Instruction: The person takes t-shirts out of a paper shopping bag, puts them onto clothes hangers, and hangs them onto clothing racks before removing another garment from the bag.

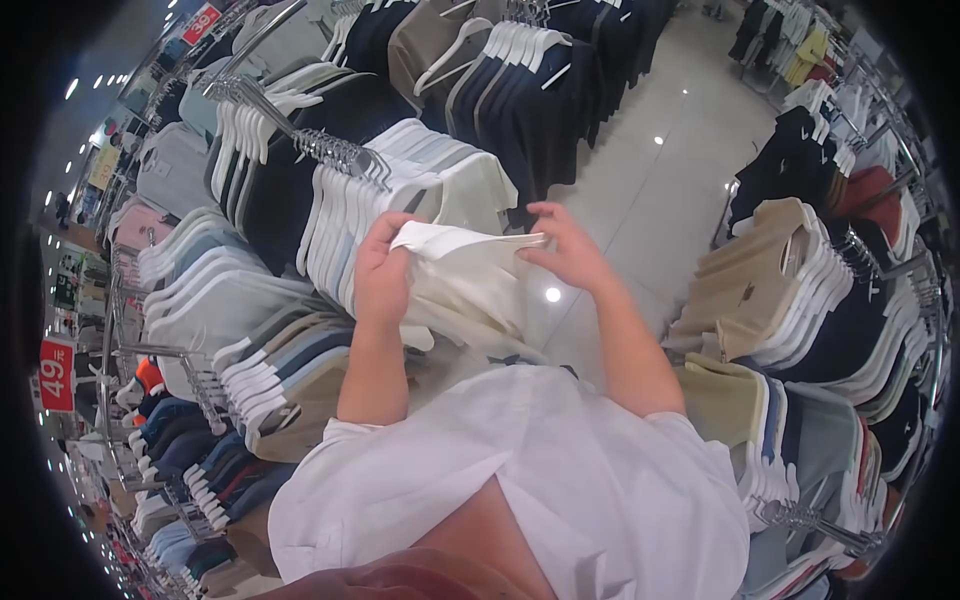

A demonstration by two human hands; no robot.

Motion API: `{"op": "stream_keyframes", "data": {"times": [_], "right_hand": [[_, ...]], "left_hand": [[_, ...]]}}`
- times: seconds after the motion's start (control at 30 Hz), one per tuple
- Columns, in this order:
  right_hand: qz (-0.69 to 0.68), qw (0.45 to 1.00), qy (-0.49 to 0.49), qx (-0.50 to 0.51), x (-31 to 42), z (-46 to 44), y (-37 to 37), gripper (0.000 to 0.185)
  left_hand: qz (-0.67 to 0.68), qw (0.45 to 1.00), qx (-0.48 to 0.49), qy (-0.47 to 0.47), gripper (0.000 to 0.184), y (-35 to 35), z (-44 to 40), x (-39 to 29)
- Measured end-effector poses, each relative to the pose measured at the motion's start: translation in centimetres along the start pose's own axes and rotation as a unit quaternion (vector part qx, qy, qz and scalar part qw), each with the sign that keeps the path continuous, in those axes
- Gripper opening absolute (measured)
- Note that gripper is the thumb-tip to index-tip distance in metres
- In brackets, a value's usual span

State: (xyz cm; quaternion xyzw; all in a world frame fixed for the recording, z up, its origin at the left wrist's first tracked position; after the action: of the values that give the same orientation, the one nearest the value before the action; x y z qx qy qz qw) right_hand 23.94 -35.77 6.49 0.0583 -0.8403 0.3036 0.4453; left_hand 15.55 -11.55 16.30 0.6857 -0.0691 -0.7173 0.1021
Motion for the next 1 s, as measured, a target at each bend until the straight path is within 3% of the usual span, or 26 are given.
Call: {"op": "stream_keyframes", "data": {"times": [0.03, 0.13, 0.17, 0.23, 0.33, 0.5, 0.6, 0.73, 0.87, 1.0], "right_hand": [[0.065, 0.996, -0.05, -0.026, 0.7, -0.5, -1.0, 0.02], [-0.083, 0.99, 0.108, -0.022, -0.3, -1.8, -2.2, 0.02], [-0.061, 0.99, 0.121, -0.025, -0.6, -2.2, -2.6, 0.02], [-0.087, 0.99, 0.105, -0.03, 0.3, -3.9, -2.4, 0.021], [-0.127, 0.989, 0.074, -0.004, 2.4, -6.9, -1.1, 0.025], [-0.193, 0.98, 0.035, 0.028, 4.1, -10.8, 1.4, 0.026], [-0.273, 0.96, 0.027, 0.064, 4.4, -12.9, 3.2, 0.025], [-0.332, 0.936, -0.007, 0.116, 5.5, -16.3, 5.5, 0.025], [-0.35, 0.916, -0.033, 0.192, 6.1, -18.3, 7.3, 0.024], [-0.342, 0.899, -0.092, 0.257, 7.0, -20.5, 7.7, 0.025]], "left_hand": [[0.018, 0.999, -0.019, -0.025, 0.023, -1.2, -0.4, 0.4], [-0.021, 0.996, -0.076, -0.045, 0.017, -4.6, -0.8, 1.4], [-0.08, 0.993, -0.086, -0.017, 0.015, -5.7, -0.7, 1.3], [-0.197, 0.974, -0.108, 0.038, 0.011, -8.0, -0.3, 1.5], [-0.197, 0.973, -0.119, -0.003, 0.009, -11.3, 0.6, 3.2], [-0.026, 0.994, -0.089, -0.063, 0.028, -13.0, 1.7, 5.9], [-0.001, 0.992, -0.069, -0.103, 0.028, -13.2, 2.2, 6.3], [-0.175, 0.98, -0.078, -0.047, 0.035, -12.1, 2.8, 4.1], [-0.169, 0.965, -0.183, -0.083, 0.026, -12.3, 2.4, 4.5], [-0.254, 0.922, -0.283, -0.077, 0.012, -13.4, 2.3, 5.2]]}}
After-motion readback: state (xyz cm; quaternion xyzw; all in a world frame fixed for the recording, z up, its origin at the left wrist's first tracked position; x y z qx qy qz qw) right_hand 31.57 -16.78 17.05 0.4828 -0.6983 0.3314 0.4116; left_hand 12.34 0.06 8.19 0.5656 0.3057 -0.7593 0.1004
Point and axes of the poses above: each hand's wrist, its own z-axis away from the middle knuckle, its own y-axis out of the palm, x = y × z, the point moved 7 cm from there along -z, towards the middle knuckle, and after that the axes turned 14 degrees about -y, right-handed, at the moved point
